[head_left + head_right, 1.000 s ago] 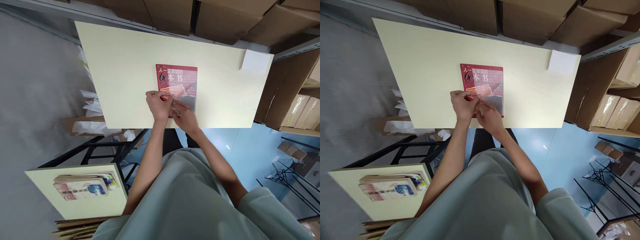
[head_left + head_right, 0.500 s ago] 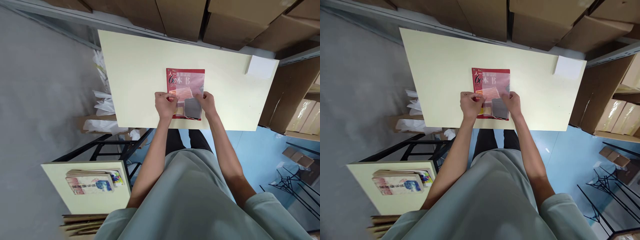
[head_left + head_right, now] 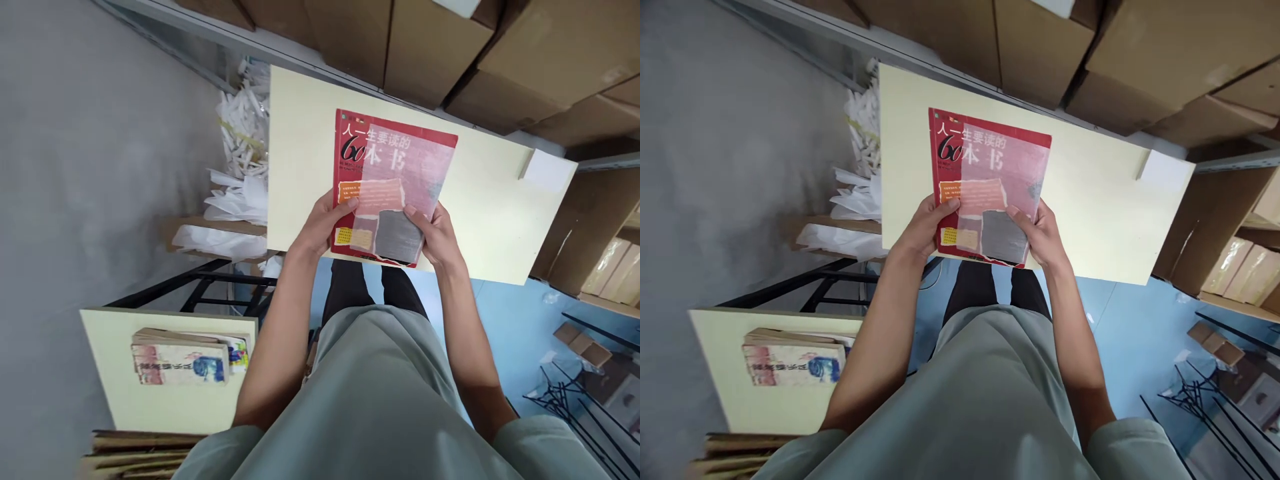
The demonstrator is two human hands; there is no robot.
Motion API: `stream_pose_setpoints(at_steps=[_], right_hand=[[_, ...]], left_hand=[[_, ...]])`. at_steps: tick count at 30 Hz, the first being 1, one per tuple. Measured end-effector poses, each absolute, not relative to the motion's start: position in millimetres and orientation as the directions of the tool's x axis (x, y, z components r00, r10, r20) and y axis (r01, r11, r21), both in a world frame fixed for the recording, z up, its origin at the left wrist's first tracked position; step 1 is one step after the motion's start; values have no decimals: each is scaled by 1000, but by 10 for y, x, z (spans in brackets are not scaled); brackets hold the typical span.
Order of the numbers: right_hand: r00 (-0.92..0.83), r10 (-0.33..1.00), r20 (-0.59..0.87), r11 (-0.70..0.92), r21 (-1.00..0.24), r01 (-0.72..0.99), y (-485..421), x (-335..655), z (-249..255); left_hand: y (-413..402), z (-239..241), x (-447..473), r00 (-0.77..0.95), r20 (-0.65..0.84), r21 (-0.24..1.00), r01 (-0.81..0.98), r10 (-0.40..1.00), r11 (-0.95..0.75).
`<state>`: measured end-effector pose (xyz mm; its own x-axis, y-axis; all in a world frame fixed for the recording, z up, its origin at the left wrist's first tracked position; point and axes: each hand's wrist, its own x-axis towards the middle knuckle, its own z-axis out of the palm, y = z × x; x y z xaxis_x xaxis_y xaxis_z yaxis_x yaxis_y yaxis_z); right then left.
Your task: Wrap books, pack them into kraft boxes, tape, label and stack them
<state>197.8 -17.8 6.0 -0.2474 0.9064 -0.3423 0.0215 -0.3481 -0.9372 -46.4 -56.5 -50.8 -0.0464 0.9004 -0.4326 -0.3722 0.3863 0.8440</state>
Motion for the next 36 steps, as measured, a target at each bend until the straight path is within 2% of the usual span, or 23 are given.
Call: stream_pose_setpoints(at_steps=[2,7,12,18,23,26,31,34,36], right_hand=[[-272,897,-348,-356,-934,22,-125,1773,86],[-296,906,-303,-296,-953,71,94,1100,7],[-192,951,-241,-186,-946,265,467,496,-436],[6,996,-93,-79,-803,591,711,55,-1031],[130,991,-43,-125,-676,726,582,-168,-1073],[169,983,-74,-179,-607,775,554,-219,-969],[234,960,-151,-279,-500,820,714,-193,-740],[231,937,-262,-334,-473,815,884,-188,-551],[201,926,-319,-336,-456,824,952,-187,-393]], left_hand=[[-567,-371,-677,-31,-449,828,-390,893,403],[-445,-301,-1240,-153,-396,891,-304,906,338],[-129,-571,-1837,-224,-342,936,-169,913,309],[374,-1056,-2078,-316,-263,940,130,912,316],[511,-1225,-1887,-324,-206,930,227,923,288],[500,-1129,-1765,-366,-237,877,317,900,360],[554,-772,-1639,-434,-332,700,481,837,527],[602,-511,-1620,-502,-398,604,487,768,631],[525,-346,-1627,-547,-399,591,460,736,662]])
